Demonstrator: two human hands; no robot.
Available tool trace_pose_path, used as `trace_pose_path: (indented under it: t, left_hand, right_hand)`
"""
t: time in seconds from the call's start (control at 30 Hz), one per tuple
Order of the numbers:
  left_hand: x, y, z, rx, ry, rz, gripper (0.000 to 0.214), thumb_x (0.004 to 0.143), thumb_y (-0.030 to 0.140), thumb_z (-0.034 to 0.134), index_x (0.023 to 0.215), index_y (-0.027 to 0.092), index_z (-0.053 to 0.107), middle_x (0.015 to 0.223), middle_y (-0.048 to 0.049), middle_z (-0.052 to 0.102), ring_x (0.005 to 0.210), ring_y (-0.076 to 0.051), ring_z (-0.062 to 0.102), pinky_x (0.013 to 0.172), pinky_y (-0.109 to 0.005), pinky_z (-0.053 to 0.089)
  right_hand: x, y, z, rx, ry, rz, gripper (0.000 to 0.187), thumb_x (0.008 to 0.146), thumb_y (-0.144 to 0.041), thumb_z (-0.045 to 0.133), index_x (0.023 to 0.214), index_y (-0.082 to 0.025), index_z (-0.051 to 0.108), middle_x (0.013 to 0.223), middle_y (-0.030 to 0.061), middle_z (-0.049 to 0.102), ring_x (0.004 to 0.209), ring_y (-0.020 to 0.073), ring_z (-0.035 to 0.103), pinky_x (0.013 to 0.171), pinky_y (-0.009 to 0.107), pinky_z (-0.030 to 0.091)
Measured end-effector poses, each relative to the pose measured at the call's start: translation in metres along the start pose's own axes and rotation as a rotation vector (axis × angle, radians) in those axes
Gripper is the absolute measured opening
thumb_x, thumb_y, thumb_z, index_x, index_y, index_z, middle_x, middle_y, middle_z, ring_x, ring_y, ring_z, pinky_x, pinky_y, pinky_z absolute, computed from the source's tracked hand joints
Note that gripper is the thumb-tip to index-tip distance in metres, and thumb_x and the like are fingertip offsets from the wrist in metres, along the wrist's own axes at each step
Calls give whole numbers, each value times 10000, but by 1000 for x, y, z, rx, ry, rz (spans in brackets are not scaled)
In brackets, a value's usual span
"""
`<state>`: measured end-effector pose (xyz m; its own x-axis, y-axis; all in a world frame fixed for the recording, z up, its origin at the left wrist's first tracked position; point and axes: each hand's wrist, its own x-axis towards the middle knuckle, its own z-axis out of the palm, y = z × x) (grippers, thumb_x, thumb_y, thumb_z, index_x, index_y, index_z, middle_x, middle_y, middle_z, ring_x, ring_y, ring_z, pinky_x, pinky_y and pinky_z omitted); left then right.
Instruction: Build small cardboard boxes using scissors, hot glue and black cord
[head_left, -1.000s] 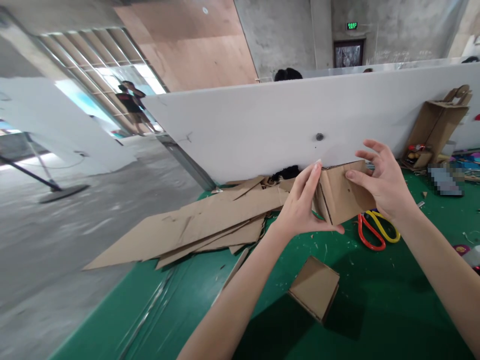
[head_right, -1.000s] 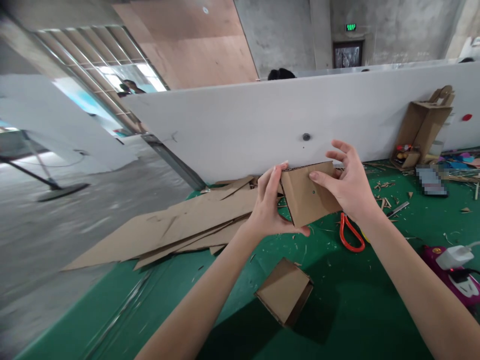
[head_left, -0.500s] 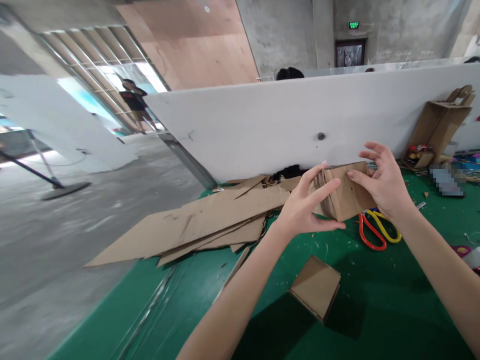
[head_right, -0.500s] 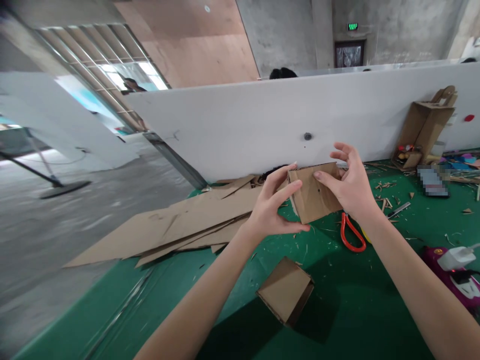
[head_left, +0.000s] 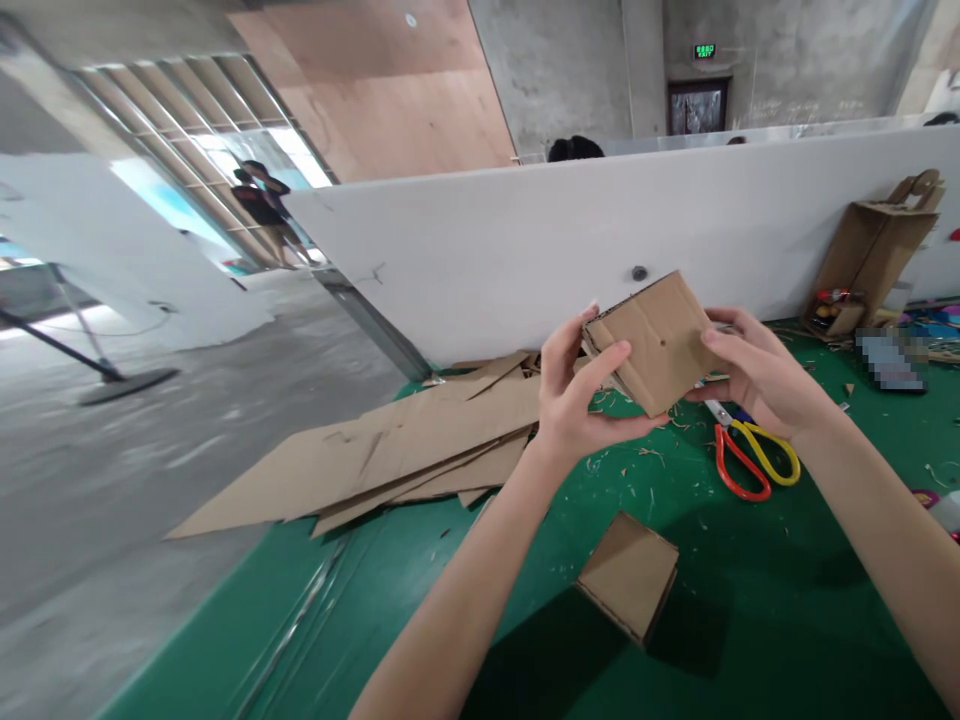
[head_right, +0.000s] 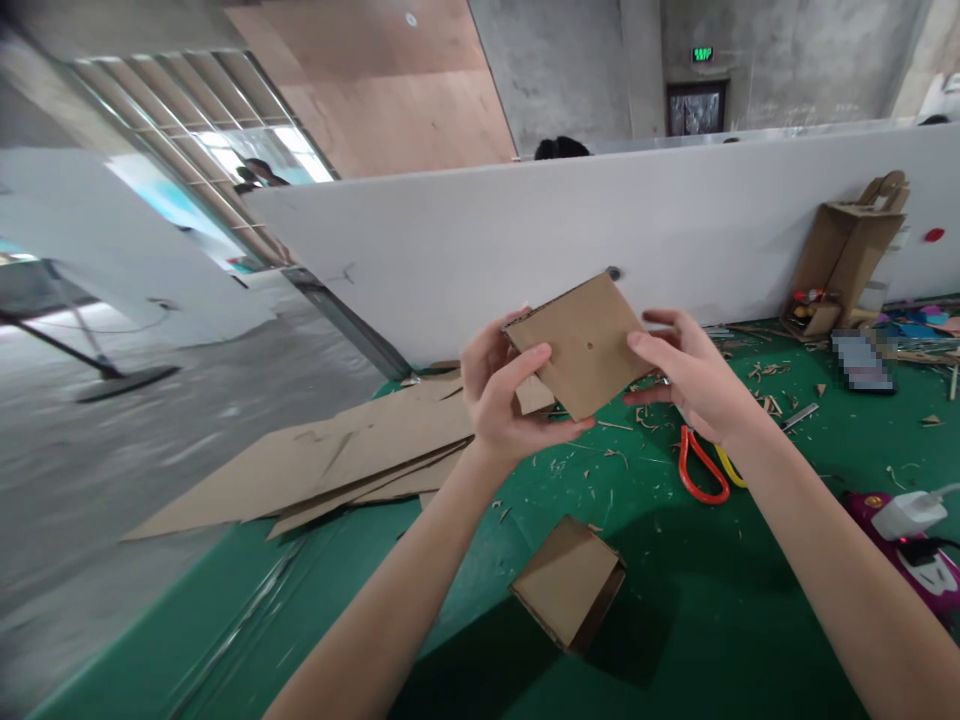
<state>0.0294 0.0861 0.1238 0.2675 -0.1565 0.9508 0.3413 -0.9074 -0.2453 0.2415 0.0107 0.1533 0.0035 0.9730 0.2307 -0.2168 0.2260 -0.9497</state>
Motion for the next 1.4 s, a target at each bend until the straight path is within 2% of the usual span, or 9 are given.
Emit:
trace_pose_path:
  t: [0.07, 0.13, 0.33, 0.53, 0.63, 0.77, 0.93, 1.13, 1.4]
  left_hand:
    - [1, -1, 1, 22, 44, -3, 880, 641, 659, 797, 1396, 344, 473, 1412, -123, 424, 1261, -386, 527, 975, -561, 521]
    - [2, -1, 3, 28, 81, -9, 902, 630, 689, 785, 1403, 352, 466, 1410, -117, 418, 1259, -390, 527, 989, -572, 505]
    - [2, -2, 3, 41, 76, -15, 874, 699, 698, 727, 1440, 340, 433, 1380, -119, 422, 1267, -371, 525, 998, -548, 512]
    - [-5, -11, -6, -60, -33, -152, 1039, 657, 706, 758, 1498, 341, 268, 1415, -142, 404, 1340, -362, 474, 1020, -546, 506]
    - [-6, -12, -7, -139, -129, -166, 1068, 662, 704, 756, 1509, 345, 214, 1444, -149, 400, 1363, -357, 461, 1040, -540, 497]
    - [-2, -2, -5, -219, -156, -95, 1083, 654, 692, 767, 1520, 336, 224, 1433, -161, 439, 1343, -363, 490, 1048, -554, 494]
    - [4, 13, 0, -230, -133, -39, 1103, 626, 692, 777, 1521, 325, 247, 1432, -157, 456, 1305, -360, 526, 1045, -575, 490]
    - [6, 16, 2, -217, -99, -29, 1109, 613, 702, 775, 1517, 267, 302, 1398, -172, 472, 1286, -362, 538, 1040, -544, 503]
    - [3, 17, 2, -249, -151, -108, 1134, 633, 701, 772, 1540, 296, 226, 1421, -169, 447, 1318, -365, 507, 1058, -559, 494]
  right_hand:
    - [-3, 1, 5, 98, -152, 75, 417, 758, -432, 785, 1081, -260, 586, 1158, 74, 631, 961, 238, 665, 698, 377, 651]
    - [-6, 5, 11, 185, -202, 85, 405, 735, -406, 809, 1051, -246, 614, 1125, 64, 663, 945, 219, 676, 782, 367, 641]
    - [-5, 13, 23, 228, -65, -10, 354, 776, -523, 741, 964, -258, 598, 1111, 68, 693, 1002, 247, 669, 817, 417, 609]
    - [8, 2, -7, 19, 194, -245, 315, 833, -530, 666, 1058, -318, 601, 1191, 24, 669, 1059, 255, 649, 794, 415, 590]
    - [3, -10, -21, -160, 51, -141, 251, 844, -479, 680, 1011, -291, 678, 1051, 39, 718, 956, 260, 678, 740, 381, 587]
    - [-6, -14, -19, -170, -134, 13, 310, 843, -515, 695, 1021, -263, 713, 939, 49, 736, 823, 239, 696, 665, 354, 572]
    - [-2, -3, -9, -222, -64, -92, 338, 850, -552, 676, 982, -243, 707, 954, 55, 728, 864, 239, 678, 671, 341, 550]
    - [0, 3, -7, -226, -13, -203, 327, 865, -563, 650, 910, -241, 687, 902, 34, 690, 807, 204, 644, 674, 328, 527]
    - [3, 8, -4, -205, 1, -209, 348, 874, -566, 632, 980, -240, 696, 927, 47, 702, 841, 218, 649, 676, 332, 520]
